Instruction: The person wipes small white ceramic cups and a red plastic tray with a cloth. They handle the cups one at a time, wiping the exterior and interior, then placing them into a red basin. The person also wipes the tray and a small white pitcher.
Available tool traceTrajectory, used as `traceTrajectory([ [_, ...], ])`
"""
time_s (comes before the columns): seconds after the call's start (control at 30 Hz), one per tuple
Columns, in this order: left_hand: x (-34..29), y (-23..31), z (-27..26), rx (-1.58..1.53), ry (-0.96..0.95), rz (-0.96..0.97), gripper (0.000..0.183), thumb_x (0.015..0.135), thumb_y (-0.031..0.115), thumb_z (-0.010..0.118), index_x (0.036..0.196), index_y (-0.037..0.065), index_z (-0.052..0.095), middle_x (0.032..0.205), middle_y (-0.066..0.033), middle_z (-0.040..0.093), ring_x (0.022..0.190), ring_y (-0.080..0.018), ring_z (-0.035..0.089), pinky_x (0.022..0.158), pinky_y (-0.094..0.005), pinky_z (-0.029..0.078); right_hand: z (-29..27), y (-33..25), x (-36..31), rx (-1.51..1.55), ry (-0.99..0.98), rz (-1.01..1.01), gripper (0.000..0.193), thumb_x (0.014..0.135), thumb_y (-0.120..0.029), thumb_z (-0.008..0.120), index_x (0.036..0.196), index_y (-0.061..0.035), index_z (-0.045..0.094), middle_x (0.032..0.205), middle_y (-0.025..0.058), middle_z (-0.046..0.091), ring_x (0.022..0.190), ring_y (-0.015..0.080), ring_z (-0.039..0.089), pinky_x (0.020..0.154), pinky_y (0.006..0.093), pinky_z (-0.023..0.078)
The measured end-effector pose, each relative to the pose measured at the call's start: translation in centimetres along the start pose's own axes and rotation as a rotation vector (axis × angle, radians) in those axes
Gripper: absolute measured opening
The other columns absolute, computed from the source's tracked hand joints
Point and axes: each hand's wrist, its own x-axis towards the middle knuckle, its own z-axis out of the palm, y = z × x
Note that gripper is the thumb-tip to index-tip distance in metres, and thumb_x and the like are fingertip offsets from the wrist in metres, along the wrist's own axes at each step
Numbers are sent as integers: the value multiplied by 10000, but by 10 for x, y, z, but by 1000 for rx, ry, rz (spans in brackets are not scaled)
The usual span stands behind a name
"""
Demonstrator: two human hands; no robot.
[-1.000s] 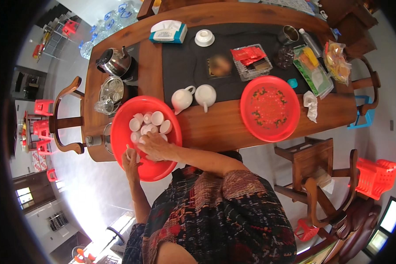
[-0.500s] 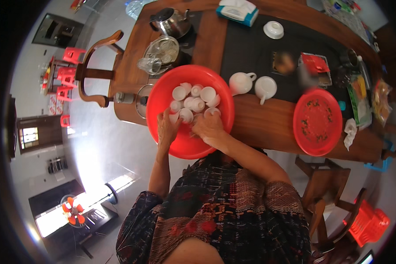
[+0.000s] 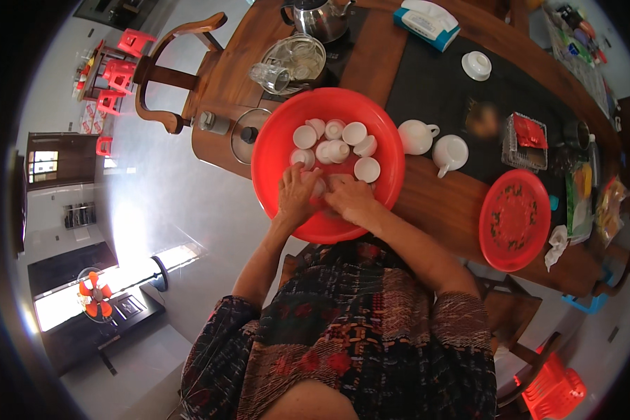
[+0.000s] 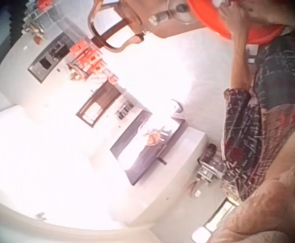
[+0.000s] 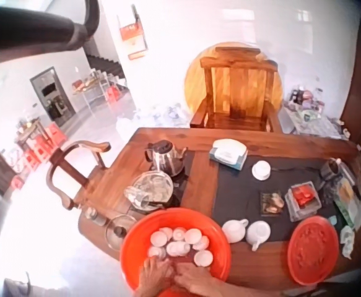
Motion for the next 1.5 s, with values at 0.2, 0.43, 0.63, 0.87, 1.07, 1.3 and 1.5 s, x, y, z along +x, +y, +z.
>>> traceTrajectory([
  [0.2,21,-9,15,239,-122,97,428,599,134,729,996,92,575,1104,-137,464,1058,-309,434,835,-420,372,18,-4,-5,-177,93,120,191,753,-203,603,937,-167,640,1117,128,507,999,336,501,626,436,511],
  [0.43,24,-15,18,285,-125,237,325,667,221,665,939,63,584,1191,-153,461,1101,-313,441,852,-486,374,12,-18,1,-130,0,328,264,814,-289,554,1020,-133,613,1134,159,504,998,336,521,650,498,493],
  [0.63,31,-17,27,397,-178,326,279,679,214,667,910,68,610,1079,-92,500,1063,-261,460,827,-489,388,33,-14,2,-124,110,331,220,861,-255,499,880,-132,681,1030,119,539,976,328,532,606,531,470],
  [0.87,38,-2,6,364,-283,423,361,619,181,715,933,86,564,1043,-96,495,1013,-268,477,766,-430,403,22,-3,-3,61,11,237,163,778,-232,574,822,-103,661,973,132,557,920,307,552,548,509,468],
  [1.07,39,-21,16,424,-294,499,301,651,147,691,904,84,541,965,-117,526,946,-288,507,751,-429,405,11,-16,-3,10,-129,215,215,741,-255,631,821,-56,640,997,155,544,881,303,559,562,471,477],
  [1.3,38,-14,22,272,-124,361,221,658,249,682,785,98,583,868,-103,551,878,-300,516,733,-439,396,22,-25,-10,-51,121,304,234,726,-296,649,771,-67,666,986,141,548,1007,309,519,635,456,492],
  [1.5,36,13,-7,165,74,367,294,666,179,696,939,92,632,957,-86,571,956,-294,537,794,-431,418,-9,-17,-43,101,268,93,142,774,-247,612,788,-123,682,964,76,556,1017,269,522,704,416,468],
])
